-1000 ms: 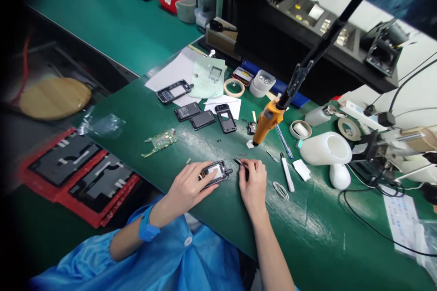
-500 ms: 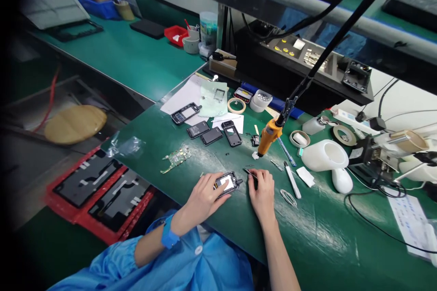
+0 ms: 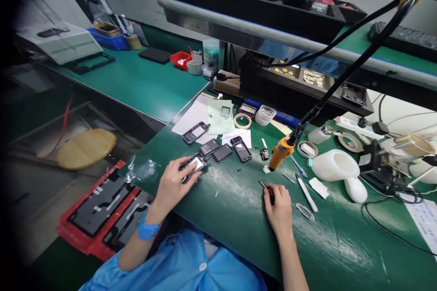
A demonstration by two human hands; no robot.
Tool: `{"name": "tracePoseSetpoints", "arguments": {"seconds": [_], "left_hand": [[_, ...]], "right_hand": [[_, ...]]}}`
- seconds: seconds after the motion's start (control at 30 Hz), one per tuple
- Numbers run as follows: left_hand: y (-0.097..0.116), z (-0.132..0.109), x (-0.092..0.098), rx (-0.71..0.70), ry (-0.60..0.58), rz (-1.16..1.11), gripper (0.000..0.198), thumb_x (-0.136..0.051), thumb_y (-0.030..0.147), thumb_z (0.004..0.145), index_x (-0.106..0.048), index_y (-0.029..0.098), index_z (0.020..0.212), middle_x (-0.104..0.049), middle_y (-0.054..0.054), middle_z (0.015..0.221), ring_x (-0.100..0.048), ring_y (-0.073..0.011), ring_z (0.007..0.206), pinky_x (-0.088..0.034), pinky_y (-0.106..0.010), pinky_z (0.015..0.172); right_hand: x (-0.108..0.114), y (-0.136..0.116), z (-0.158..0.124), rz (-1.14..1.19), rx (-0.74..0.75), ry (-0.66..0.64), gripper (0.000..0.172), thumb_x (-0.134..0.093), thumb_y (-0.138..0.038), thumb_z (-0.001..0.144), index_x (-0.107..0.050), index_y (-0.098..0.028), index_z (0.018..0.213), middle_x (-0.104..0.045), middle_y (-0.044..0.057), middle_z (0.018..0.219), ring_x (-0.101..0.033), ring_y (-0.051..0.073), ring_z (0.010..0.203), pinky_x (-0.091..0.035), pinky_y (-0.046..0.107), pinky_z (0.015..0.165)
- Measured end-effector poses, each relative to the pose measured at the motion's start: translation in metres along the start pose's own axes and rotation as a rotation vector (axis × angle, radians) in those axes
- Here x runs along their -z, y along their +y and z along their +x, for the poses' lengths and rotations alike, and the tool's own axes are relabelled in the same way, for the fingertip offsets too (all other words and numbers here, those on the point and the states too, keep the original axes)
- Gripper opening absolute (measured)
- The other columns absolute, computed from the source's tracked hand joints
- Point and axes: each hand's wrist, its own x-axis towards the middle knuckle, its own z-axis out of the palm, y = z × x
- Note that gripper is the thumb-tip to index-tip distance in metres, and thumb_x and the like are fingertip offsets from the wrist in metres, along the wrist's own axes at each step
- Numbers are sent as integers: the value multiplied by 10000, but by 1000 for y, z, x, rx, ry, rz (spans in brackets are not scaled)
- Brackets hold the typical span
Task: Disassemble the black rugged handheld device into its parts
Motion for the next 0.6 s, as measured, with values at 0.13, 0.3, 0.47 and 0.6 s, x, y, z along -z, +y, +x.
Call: {"name": "tracePoseSetpoints", "arguments": {"seconds": [0.13,0.3,0.47,0.6], "left_hand": [[-39,5,6,31,-5,79,173,-686,303,1102,-826,231,1174,-779,-156,1238,-729,-272,1030,-635,-413,866],[-58,2,6,7,-43,123,170,-702,306,1099,-843,226,1151,-777,-154,1236,-731,-272,1036,-626,-395,875],[-64,-3,4,-37,-56,147,160,-727,318,1098,-836,217,1157,-775,-147,1239,-729,-251,1014,-616,-360,869],[-64,-4,5,-82,-23,138,203,-681,341,1132,-825,199,1150,-769,-152,1210,-725,-247,1000,-603,-355,865]], "right_hand": [[0,-1,2,-5,-15,25,361,-541,-568,1141,-755,-292,1050,-696,75,892,-653,294,785,-546,454,754],[-2,-2,3,3,16,67,410,-535,-620,1151,-751,-292,1036,-685,70,869,-652,289,757,-528,448,734],[-2,-4,5,0,29,67,363,-559,-568,1156,-754,-282,1048,-684,65,868,-641,276,751,-518,435,738],[0,-9,4,-45,9,32,328,-539,-488,1176,-748,-268,1054,-699,66,884,-672,267,795,-544,415,752]]}}
